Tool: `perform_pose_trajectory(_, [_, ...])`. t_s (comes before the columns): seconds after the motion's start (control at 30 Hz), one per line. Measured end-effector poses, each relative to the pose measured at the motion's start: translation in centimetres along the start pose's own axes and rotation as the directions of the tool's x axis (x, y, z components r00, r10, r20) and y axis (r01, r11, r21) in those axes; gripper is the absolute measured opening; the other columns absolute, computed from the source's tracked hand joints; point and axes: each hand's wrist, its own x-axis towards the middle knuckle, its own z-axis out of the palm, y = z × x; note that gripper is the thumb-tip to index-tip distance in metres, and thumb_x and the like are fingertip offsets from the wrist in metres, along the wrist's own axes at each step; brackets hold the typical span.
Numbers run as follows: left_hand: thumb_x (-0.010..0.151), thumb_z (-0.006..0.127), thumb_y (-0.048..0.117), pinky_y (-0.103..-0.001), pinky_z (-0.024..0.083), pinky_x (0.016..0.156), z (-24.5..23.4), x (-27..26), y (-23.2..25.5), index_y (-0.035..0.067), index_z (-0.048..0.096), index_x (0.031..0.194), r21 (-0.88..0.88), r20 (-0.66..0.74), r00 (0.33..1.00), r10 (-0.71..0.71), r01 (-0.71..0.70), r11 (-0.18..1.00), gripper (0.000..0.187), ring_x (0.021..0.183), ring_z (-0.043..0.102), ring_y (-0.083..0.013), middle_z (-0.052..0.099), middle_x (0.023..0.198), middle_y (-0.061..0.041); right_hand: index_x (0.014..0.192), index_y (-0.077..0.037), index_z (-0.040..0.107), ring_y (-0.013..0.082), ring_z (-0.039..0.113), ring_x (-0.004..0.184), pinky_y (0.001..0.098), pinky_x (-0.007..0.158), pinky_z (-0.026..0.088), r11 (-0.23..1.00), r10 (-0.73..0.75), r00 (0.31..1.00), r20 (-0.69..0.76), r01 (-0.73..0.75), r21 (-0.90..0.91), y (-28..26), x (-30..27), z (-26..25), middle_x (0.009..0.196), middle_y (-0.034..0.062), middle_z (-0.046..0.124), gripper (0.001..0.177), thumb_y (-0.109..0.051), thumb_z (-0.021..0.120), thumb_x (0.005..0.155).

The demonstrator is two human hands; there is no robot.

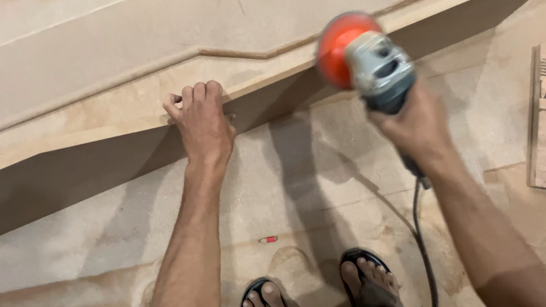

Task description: The person is using a handheld power sander to smooth the edges and surfaces of a large wooden board that has a custom geometric cutout.

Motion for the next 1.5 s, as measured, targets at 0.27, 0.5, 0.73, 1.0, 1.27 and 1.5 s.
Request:
perform_pose_trajectory(0.27, [0.071,0.085,0.008,-0.058,0.028,0.106,-1.1,0.3,-0.4,0.006,0.059,0.106,-0.068,-0.025,0.999,0.032,-0.034,0.997,0.044,0.110,0.056,-0.0311,0.062,0.105,-0.010,0.118,0.007,0.067,0.0320,0.075,0.092,0.0408,0.082,0.059,0.995,0.076,0.993,-0.092,-0.081,-0.055,6.2,3.1,-4.9,0.100,0.0228,0.075,0.055,-0.022,0.091,0.076])
perform_pose_trajectory(0.5, [0.076,0.087,0.012,-0.054,0.030,0.108,-1.6,-0.6,-0.9,0.007,0.061,0.104,-0.039,0.027,1.000,-0.001,0.002,0.999,0.039,0.111,0.057,-0.0300,0.064,0.105,-0.010,0.113,0.008,0.062,0.0255,0.074,0.084,0.0374,0.075,0.059,1.000,0.009,0.982,-0.188,-0.003,0.029,6.0,1.6,-6.4,0.096,0.0179,0.073,0.055,-0.020,0.091,0.076])
perform_pose_trajectory(0.73, [0.077,0.086,0.016,-0.054,0.032,0.104,-4.4,-2.0,-7.5,0.007,0.062,0.110,0.018,0.070,0.998,0.006,-0.007,1.000,0.042,0.114,0.058,-0.0321,0.065,0.110,-0.013,0.116,0.007,0.063,0.0275,0.075,0.083,0.0392,0.076,0.059,0.998,-0.002,0.993,-0.118,0.009,0.057,2.1,-0.5,-5.1,0.095,0.0185,0.074,0.055,-0.021,0.088,0.076])
perform_pose_trajectory(1.0, [0.068,0.090,0.018,-0.053,0.036,0.096,-2.5,0.5,-2.3,0.006,0.064,0.113,0.085,0.126,0.992,-0.032,0.021,0.996,0.054,0.111,0.059,-0.0315,0.067,0.113,-0.014,0.113,0.008,0.063,0.0348,0.076,0.087,0.0430,0.077,0.060,0.998,-0.057,0.998,0.008,0.057,-0.001,-2.4,-1.6,-0.5,0.095,0.0243,0.074,0.060,-0.024,0.089,0.069])
perform_pose_trajectory(1.27, [0.065,0.090,0.010,-0.047,0.038,0.100,-1.2,1.6,-1.5,0.011,0.066,0.107,-0.037,0.032,0.987,-0.158,0.159,0.987,0.048,0.111,0.058,-0.0297,0.067,0.109,-0.007,0.106,0.007,0.059,0.0485,0.070,0.086,0.0526,0.074,0.055,0.984,-0.139,0.980,0.142,0.152,-0.088,-8.6,-2.0,3.0,0.089,0.0307,0.071,0.055,-0.027,0.086,0.072])
perform_pose_trajectory(1.5, [0.067,0.089,0.008,-0.048,0.037,0.099,-0.9,1.0,-1.7,0.010,0.067,0.107,-0.034,0.016,0.991,-0.132,0.133,0.991,0.046,0.111,0.057,-0.0296,0.067,0.109,-0.008,0.102,0.007,0.058,0.0470,0.071,0.084,0.0519,0.076,0.056,0.984,-0.101,0.963,0.250,0.134,-0.120,-9.6,-1.4,4.1,0.085,0.0309,0.070,0.056,-0.032,0.087,0.075])
